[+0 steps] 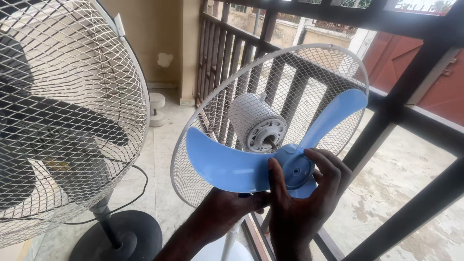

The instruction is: The person assembles a white pedestal fan by hand. They attach the front grille, mount the blue fan blade onto the motor shaft, and secure it with a blue plastic nut. The person then places the rear grille over the blade and fastens it to complete the assembly.

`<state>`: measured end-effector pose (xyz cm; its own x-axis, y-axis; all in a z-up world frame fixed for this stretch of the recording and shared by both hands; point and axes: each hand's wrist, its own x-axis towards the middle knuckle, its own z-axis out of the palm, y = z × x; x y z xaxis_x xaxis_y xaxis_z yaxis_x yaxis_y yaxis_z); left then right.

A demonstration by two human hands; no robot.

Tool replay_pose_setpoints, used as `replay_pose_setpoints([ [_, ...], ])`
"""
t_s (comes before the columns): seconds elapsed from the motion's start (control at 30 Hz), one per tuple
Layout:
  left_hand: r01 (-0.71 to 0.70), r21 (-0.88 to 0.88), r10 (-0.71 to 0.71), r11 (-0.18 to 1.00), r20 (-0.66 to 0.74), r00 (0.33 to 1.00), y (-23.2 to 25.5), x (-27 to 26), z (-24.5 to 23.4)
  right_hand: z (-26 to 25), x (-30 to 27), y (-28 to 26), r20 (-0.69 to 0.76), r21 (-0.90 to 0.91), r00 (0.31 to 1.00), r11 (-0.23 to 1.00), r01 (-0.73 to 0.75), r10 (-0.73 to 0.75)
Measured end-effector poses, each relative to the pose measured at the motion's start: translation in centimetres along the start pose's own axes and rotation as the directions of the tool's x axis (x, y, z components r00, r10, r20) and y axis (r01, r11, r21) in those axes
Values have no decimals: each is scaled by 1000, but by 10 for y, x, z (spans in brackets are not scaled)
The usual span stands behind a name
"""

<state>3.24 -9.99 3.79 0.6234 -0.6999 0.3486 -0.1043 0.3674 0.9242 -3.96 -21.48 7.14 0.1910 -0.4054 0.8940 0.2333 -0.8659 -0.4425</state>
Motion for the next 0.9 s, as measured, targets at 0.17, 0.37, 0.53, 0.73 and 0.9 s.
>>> replay_pose_setpoints([
  [0.17, -14, -124, 7, 992, -50, 999, -9, 8, -1, 9, 0, 5, 31, -6, 999, 1000, -21, 21],
  [0.37, -5, -33, 2, 999, -118, 993, -15, 18, -10, 14, 0, 16, 99, 3, 994, 999, -49, 48],
  [0.53, 30, 25, -26, 999, -147, 989, -16, 20, -9, 16, -4, 23, 128, -5, 991, 999, -49, 49],
  [0.73, 126, 195, -99, 973, -140, 985, -15, 24, -4, 9, 1, 38, 87, -47, 995, 998, -34, 38],
  [0.9, 126, 232, -88, 964, -168, 982, -21, 29, 1, 1, 1, 44, 64, -25, 995, 997, -72, 73],
])
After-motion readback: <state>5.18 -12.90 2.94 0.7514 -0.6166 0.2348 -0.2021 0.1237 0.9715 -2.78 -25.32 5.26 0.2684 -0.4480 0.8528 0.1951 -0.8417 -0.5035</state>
